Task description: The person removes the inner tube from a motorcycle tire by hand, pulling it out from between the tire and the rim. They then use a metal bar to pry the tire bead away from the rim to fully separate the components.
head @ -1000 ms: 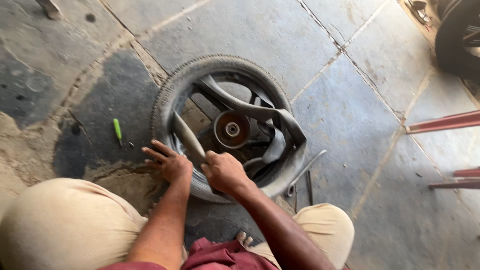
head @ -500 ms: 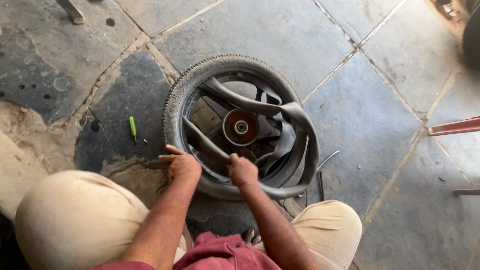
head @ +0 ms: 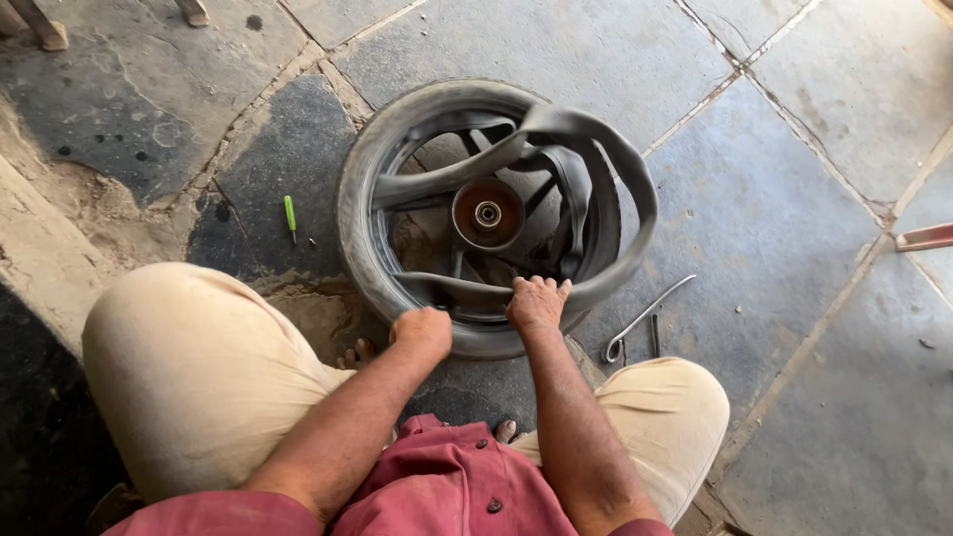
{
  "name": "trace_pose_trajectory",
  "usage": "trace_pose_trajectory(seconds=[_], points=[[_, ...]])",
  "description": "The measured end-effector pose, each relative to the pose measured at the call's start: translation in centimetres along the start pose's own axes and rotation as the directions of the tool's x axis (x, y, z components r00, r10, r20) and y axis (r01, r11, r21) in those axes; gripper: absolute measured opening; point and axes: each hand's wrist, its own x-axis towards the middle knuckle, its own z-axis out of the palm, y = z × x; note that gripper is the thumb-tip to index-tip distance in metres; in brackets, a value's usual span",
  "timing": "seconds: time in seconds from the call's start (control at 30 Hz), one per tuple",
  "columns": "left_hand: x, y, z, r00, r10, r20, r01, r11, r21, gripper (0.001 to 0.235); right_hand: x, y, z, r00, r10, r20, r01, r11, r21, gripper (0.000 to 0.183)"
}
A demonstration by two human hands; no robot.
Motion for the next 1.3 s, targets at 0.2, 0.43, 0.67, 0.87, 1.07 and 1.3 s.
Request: trace_pose_trajectory(seconds=[0.2,0.43,0.67,0.87,1.07,1.3], points=[[3.4,-3.2,1.9,0.909,0.197,-0.368,0.014,0.867,0.499,0.052,-0.9,-2.0,0.2,0.97,-0.234,0.066,0.236,0.971,-0.033,0.043],[6.7,-7.4,1.2,0.902,0.338,-0.269,-0.132,0.808,0.574,0.044,-0.2,-2.3,0.8,0.929,-0.361,0.084,0.347,0.926,0.146,0.073],[5.4,-7.1,1.1,0.847,0.465,-0.256,-0.194,0.72,0.666,0.036,-1.4,-3.5,4.1,0.842,-0.532,-0.089,0.535,0.802,0.266,0.099],[2.5,-1.9,-2.1,0.897,0.439,-0.055,-0.335,0.756,0.563,0.091,-2.6,-4.0,2.2,0.825,-0.563,0.051,0.542,0.814,0.208,0.096],[1.5,1.4,-4.1,0.894,0.444,0.056,-0.412,0.768,0.49,0.087,-3.4,-3.0,-0.2,0.829,-0.546,0.121,0.519,0.832,0.198,0.089],[1.9,1.5,-3.7,0.92,0.387,0.057,-0.369,0.811,0.455,0.074,-3.3,-2.9,-0.8,0.841,-0.486,0.236,0.428,0.866,0.258,0.085]])
